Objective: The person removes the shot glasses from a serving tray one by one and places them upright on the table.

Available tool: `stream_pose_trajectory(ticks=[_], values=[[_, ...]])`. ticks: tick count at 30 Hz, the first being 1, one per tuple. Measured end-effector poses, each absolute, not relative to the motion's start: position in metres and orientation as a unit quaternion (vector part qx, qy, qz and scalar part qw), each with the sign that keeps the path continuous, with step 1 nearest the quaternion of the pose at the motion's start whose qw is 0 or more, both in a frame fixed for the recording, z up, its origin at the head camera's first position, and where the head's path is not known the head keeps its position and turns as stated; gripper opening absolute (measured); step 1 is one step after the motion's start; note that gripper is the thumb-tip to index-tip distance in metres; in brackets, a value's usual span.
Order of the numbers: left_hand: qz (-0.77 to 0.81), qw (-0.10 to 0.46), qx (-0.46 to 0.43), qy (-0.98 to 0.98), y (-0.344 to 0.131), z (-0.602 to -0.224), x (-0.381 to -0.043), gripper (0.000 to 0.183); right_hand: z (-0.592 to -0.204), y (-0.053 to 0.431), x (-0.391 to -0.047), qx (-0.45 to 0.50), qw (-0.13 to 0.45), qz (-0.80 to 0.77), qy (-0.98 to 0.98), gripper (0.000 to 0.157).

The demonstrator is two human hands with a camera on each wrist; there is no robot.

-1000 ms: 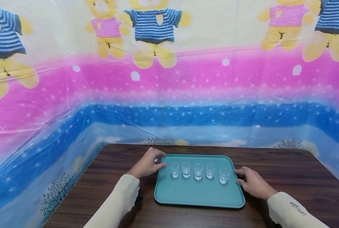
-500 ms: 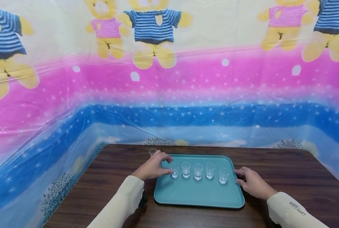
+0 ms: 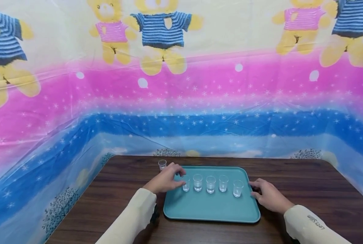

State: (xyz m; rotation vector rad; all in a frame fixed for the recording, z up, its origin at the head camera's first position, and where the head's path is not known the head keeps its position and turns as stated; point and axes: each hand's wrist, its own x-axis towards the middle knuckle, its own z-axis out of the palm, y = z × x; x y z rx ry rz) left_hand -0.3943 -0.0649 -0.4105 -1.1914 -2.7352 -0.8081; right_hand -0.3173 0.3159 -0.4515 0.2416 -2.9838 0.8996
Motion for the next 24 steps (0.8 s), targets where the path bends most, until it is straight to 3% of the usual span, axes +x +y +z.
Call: stream_pose_trajectory(ticks=[18, 24], values=[[-0.282, 0.006, -0.363, -0.888, -0.062, -0.411, -0.395, 0.027, -0.451, 0.315, -0.317, 0.076, 0.006, 0.286, -0.955, 0.042], [-0.297, 0.029, -0.331, -0.895, -0.072, -0.406, -0.397, 0.027, -0.451, 0.316, -0.317, 0.074, 0.006, 0.286, -0.955, 0.043]])
